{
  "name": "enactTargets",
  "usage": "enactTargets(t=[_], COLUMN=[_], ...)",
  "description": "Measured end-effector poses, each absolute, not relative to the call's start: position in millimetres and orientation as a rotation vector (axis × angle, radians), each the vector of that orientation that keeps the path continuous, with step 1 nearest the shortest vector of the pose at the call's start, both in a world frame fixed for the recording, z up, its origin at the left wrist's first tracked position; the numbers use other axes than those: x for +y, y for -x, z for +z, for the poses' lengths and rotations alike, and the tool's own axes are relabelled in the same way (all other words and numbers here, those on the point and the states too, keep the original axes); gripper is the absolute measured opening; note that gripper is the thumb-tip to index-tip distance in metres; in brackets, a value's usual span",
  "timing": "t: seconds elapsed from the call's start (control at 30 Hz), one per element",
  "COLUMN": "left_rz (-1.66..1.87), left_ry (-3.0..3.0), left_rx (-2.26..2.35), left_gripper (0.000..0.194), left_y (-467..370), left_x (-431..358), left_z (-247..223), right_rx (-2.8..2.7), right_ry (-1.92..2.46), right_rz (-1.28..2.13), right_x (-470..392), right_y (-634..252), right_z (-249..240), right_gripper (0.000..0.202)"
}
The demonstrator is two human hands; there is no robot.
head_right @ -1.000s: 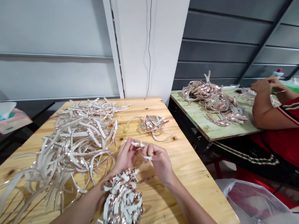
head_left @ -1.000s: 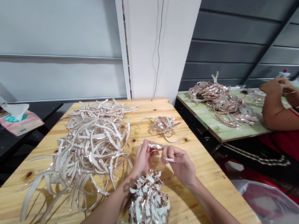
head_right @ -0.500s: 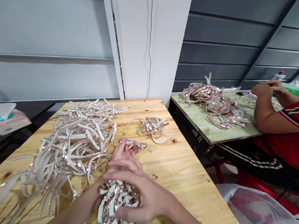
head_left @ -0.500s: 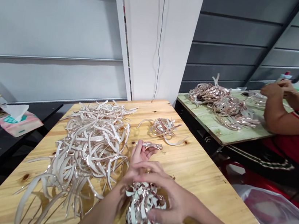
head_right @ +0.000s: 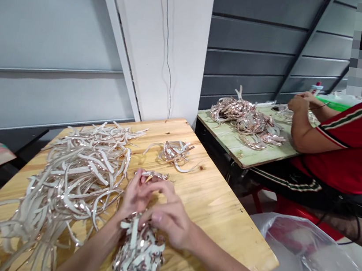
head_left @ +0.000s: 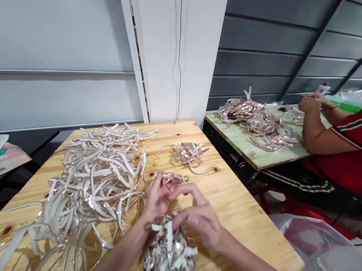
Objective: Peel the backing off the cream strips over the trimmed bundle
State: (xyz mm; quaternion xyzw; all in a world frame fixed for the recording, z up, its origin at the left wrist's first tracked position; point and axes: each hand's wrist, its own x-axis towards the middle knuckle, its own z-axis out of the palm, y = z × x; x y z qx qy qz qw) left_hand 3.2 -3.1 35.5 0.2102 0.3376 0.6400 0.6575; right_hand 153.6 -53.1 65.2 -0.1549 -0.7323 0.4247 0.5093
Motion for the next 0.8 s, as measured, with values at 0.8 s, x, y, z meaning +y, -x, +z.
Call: enactTargets(t=[0.8], left_rz=[1.496], left_ry=[-1.156], left_rx=[1.003], left_gripper=[0.023], left_y=[-3.8], left_x=[-14.7], left_z=[28.2], right_rx=[-1.699], right_ry=[1.048], right_rz=[1.246], right_x=[-16.6], right_y=[-152.5], right_z=[32.7], right_gripper=[0.047])
